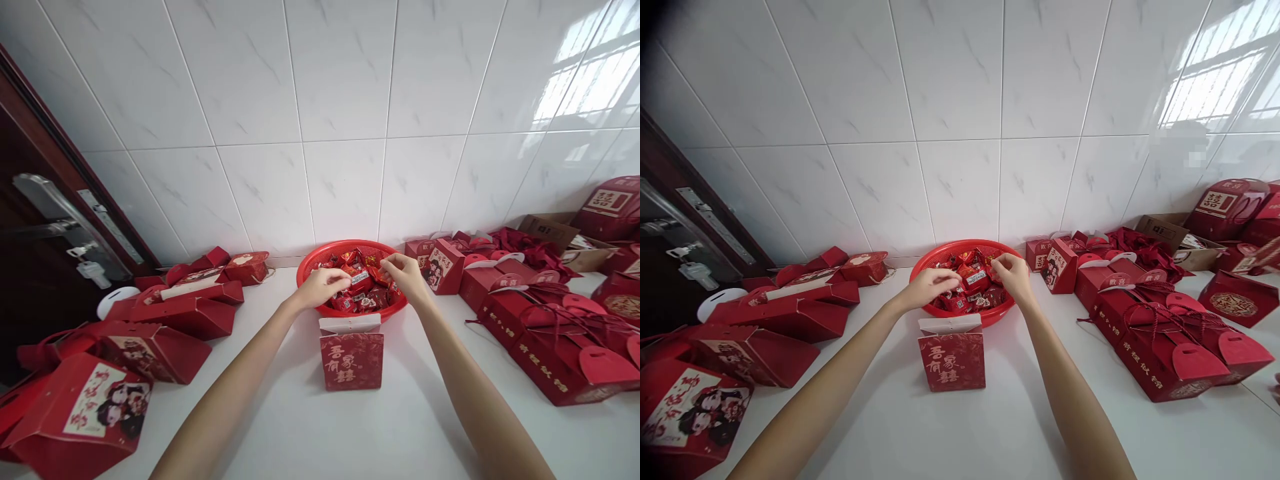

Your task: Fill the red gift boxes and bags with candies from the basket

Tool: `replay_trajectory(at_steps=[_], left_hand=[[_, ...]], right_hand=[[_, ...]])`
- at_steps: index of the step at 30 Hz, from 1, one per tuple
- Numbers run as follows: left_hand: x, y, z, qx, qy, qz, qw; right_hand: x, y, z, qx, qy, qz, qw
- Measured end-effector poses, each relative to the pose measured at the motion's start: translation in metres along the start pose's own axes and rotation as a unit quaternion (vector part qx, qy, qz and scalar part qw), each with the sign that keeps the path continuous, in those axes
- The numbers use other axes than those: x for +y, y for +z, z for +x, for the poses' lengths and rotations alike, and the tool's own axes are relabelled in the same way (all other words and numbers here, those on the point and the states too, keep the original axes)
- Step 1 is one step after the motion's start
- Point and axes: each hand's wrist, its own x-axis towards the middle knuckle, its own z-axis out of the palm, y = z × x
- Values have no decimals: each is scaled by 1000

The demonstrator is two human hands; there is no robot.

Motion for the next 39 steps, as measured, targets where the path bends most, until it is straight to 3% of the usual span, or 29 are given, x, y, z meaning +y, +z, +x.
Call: replay_trajectory(at_steps=[2,5,8,15,20,24,28,34,39], left_hand=[[-5,4,19,-101,-5,117,988],[-10,15,38,-236,-21,258,937],[-13,28,47,-242,-21,345,907],[-19,45,56,-247,29,370,895],[-20,51,60,-230,25,368,900],[-18,49,59,-194,19,330,924],[-19,44,59,-133,23,254,958],[-19,39,68,30,37,157,986],[-20,39,68,38,41,138,989]], right_hand=[[5,4,6,3,13,6,1000],[11,4,11,-6,31,10,999],[16,3,13,-18,38,10,999],[22,3,15,-33,44,9,998],[23,4,14,-38,41,6,998],[23,4,14,-35,36,-1,999],[24,4,14,-31,32,-7,999],[25,4,15,-32,33,-11,999],[26,5,15,-34,38,-13,999]])
